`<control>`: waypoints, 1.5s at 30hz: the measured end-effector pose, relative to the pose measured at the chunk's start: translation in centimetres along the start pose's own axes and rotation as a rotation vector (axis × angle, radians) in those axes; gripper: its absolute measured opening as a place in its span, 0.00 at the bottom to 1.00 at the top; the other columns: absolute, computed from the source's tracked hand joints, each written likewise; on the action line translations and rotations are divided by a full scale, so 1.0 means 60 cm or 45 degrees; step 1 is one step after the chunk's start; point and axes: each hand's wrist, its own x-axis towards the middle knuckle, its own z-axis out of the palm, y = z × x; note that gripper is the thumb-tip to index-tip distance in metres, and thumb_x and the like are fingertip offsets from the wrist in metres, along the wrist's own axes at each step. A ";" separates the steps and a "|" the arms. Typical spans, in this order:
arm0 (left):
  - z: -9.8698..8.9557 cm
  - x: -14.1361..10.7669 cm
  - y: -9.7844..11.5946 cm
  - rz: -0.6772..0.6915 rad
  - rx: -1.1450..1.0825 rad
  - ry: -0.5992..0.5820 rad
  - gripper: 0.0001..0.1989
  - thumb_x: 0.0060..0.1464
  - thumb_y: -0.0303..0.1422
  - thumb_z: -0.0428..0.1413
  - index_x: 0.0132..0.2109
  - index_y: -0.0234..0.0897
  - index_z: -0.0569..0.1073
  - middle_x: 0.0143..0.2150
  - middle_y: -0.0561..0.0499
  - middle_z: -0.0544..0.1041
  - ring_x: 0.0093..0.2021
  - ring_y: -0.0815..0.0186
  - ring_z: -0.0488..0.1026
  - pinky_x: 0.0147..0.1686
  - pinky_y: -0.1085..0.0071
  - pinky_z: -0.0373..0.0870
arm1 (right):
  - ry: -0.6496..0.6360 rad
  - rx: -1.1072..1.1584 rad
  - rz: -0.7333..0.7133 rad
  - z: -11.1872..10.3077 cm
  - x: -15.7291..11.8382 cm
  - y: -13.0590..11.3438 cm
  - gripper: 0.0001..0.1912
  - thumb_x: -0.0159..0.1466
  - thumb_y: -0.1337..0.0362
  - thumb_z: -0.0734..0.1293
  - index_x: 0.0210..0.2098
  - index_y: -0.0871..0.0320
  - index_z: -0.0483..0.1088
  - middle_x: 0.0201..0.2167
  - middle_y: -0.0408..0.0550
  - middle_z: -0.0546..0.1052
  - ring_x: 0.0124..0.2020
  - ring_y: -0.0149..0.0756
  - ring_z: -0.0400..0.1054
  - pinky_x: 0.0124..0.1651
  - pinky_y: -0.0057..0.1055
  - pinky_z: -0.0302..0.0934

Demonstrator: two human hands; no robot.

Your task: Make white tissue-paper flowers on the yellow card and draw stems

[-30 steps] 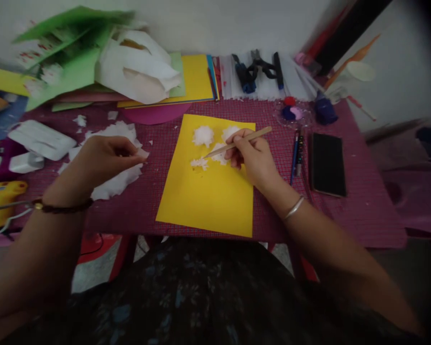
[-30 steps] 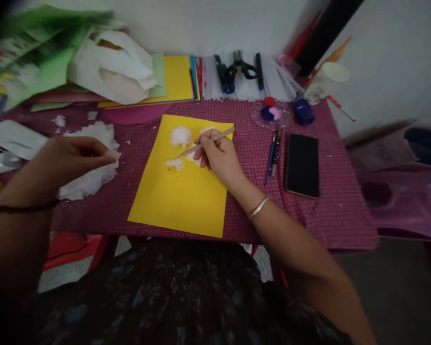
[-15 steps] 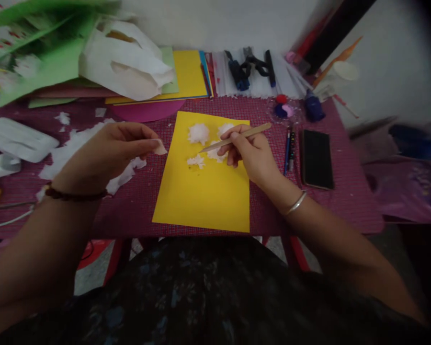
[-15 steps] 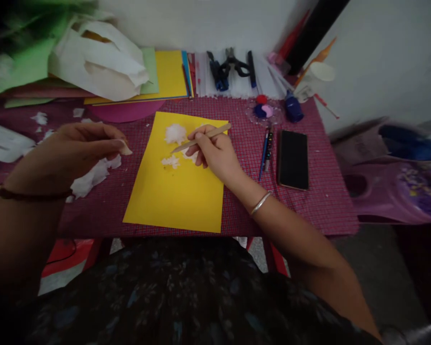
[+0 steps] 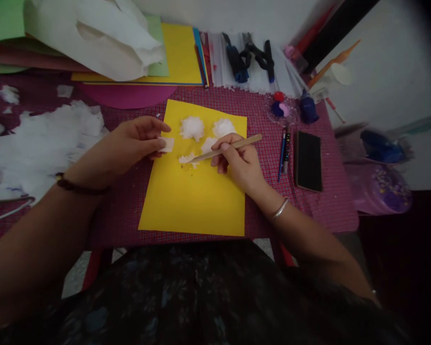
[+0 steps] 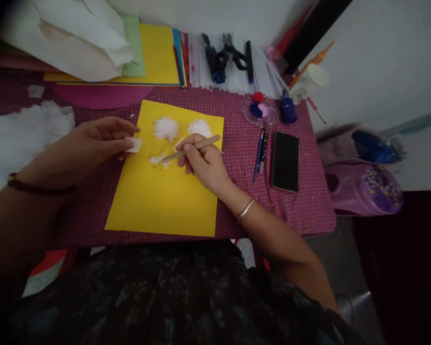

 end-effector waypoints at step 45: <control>0.066 -0.004 0.002 0.133 0.562 -0.117 0.06 0.52 0.36 0.60 0.32 0.39 0.79 0.31 0.51 0.79 0.33 0.62 0.73 0.36 0.68 0.65 | 0.034 -0.390 -0.201 0.007 -0.047 -0.030 0.23 0.76 0.41 0.62 0.42 0.51 0.77 0.31 0.45 0.76 0.32 0.36 0.73 0.36 0.34 0.71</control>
